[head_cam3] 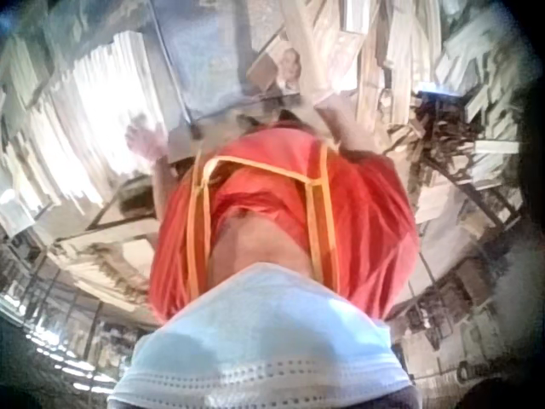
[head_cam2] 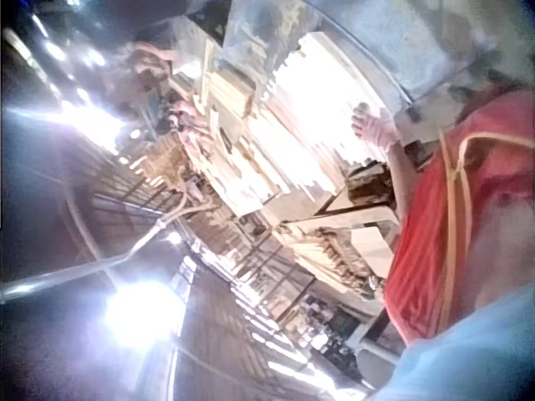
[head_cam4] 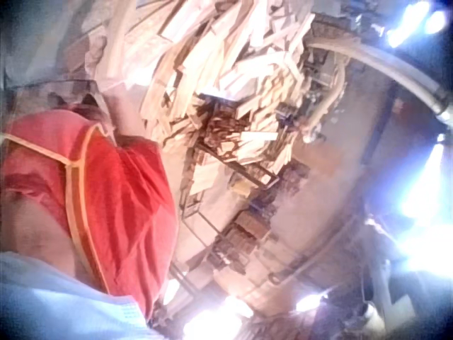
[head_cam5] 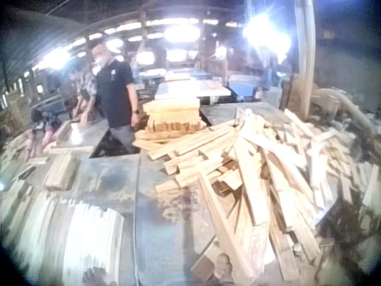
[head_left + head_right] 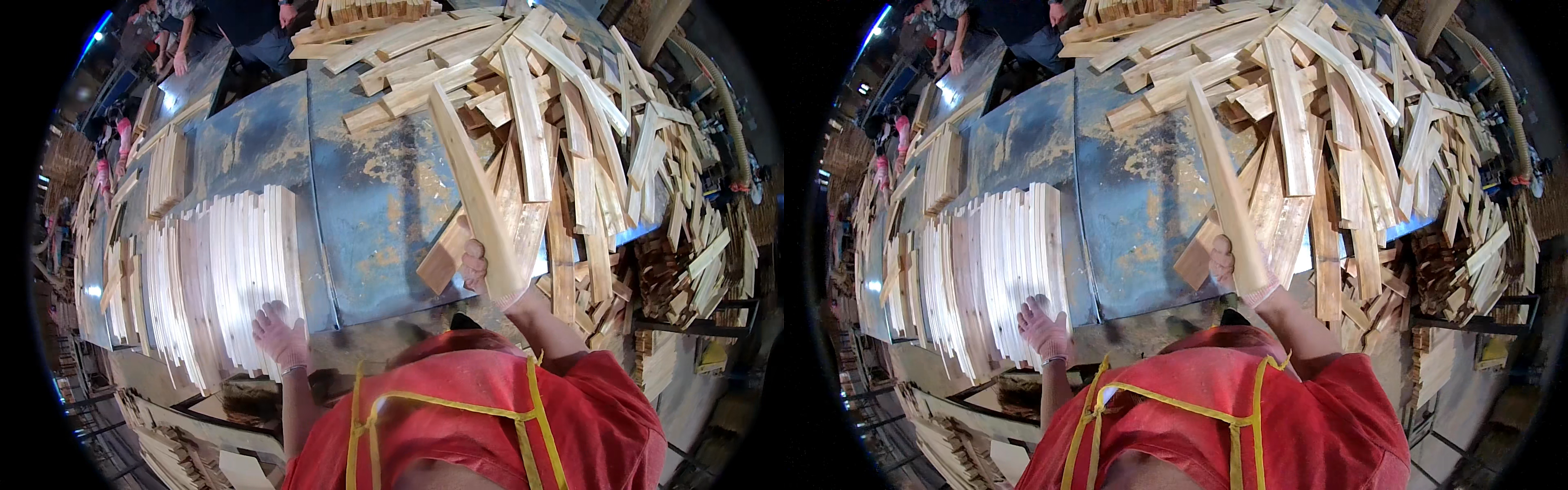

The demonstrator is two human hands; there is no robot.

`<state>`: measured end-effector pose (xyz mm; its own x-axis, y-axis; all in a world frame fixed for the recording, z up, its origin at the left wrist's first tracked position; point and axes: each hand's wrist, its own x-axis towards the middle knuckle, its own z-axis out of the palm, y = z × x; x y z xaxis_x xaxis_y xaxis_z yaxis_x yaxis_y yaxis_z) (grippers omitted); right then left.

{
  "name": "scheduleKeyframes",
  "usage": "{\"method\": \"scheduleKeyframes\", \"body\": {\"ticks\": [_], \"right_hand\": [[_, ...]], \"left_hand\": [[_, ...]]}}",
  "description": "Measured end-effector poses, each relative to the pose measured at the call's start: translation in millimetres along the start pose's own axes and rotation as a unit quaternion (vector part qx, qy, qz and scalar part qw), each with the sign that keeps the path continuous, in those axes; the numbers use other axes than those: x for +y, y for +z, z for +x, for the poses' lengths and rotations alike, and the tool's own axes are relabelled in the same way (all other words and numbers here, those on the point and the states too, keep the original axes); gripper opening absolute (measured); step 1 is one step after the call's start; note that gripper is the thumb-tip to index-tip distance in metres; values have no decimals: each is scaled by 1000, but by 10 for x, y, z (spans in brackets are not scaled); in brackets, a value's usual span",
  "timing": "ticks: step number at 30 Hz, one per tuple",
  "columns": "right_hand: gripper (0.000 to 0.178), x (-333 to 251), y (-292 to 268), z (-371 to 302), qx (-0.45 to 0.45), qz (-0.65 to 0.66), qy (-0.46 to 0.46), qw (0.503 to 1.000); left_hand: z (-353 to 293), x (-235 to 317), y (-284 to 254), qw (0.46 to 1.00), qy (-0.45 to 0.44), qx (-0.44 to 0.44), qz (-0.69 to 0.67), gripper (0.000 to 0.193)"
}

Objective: The person sorts wooden planks on a metal table, picking them up from a disorganized pile and arranging them into neat stacks. The person handles the wood by hand, repeatedly picking up pieces and placing them into organized piles.

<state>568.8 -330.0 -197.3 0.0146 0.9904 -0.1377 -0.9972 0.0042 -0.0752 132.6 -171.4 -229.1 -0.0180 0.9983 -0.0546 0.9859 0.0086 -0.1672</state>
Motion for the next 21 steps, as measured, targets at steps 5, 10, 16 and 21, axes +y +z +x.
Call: {"method": "scheduleKeyframes", "body": {"ticks": [5,10,16,21], "right_hand": [[55,153,-175,4,-39,17,36,998],[58,60,-67,-25,-68,76,37,994],[61,-364,-16,-52,-100,136,-3,986],[57,-1669,-218,39,176,-401,-112,892]], "left_hand": [[-85,261,-159,990,130,11,-55,89],[-362,1089,-113,954,262,60,-133,83],[-508,2015,-500,899,378,-27,-221,80],[-566,2518,-603,887,395,-74,-227,73]]}}
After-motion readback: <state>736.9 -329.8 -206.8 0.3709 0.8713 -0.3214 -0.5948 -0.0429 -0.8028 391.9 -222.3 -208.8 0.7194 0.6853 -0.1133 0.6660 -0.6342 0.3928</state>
